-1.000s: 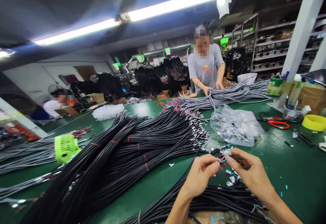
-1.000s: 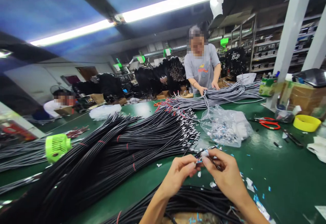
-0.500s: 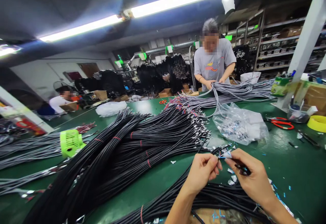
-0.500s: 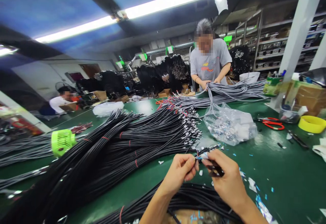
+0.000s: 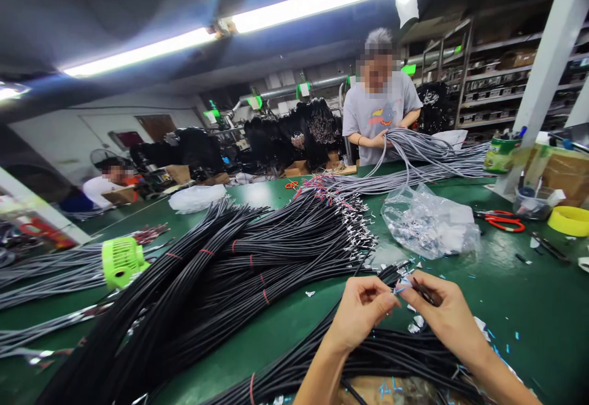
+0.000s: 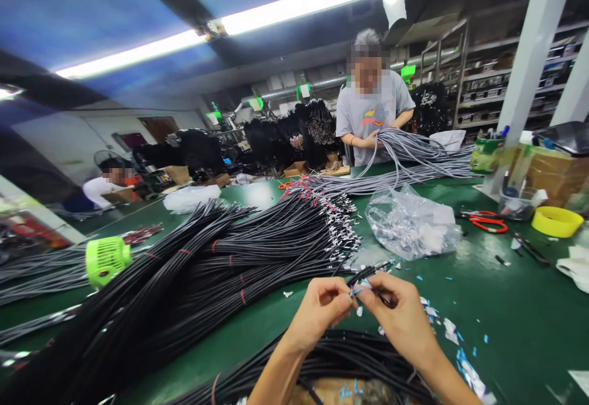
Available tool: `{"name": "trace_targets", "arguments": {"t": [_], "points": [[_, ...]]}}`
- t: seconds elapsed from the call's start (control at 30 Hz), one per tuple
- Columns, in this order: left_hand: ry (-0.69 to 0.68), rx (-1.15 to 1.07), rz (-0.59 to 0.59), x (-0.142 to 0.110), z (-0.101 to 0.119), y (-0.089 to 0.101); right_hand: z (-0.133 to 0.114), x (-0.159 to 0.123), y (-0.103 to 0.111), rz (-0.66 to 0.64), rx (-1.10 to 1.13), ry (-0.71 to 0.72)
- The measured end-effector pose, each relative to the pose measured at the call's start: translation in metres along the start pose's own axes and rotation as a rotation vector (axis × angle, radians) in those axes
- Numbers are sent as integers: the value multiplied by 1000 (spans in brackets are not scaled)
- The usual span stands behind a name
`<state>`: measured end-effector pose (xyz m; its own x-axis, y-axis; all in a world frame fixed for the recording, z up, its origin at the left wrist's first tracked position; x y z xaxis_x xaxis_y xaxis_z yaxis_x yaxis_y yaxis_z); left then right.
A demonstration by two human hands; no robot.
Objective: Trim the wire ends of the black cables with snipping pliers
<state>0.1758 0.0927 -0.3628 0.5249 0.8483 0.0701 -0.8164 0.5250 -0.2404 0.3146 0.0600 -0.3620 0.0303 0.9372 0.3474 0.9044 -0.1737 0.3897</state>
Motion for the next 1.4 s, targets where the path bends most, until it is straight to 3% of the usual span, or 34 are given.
{"name": "trace_targets", "arguments": {"t": [0.2, 0.37, 0.6, 0.93, 1.13, 1.27, 1.4], "points": [[29, 55, -31, -1, 1, -6, -7, -2, 6, 18, -10, 37], [33, 68, -78, -1, -1, -8, -11, -1, 5, -54, 35, 56], [-51, 19, -11, -3, 3, -6, -11, -2, 8, -19, -15, 16], [-114, 18, -11, -4, 6, -7, -11, -7, 11, -6, -77, 106], [-278, 97, 72, -6, 9, -4, -10, -6, 7, -53, -88, 59], [-527, 337, 191, -15, 16, -3, -8, -4, -1, -132, -27, -7], [-787, 583, 269, -26, 24, -5, 2, -2, 1, 40, 42, -85]]}}
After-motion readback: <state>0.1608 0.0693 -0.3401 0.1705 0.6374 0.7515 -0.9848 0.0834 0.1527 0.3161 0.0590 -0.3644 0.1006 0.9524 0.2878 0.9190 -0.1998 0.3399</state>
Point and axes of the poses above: each hand's wrist, its own x-axis towards the middle knuckle, its own y-axis out of the back of the hand, z = x × y, the point moved 4 cm from there along x, towards the middle knuckle, and after that the axes turned 8 degrees about -x, right-handed, at the moved point
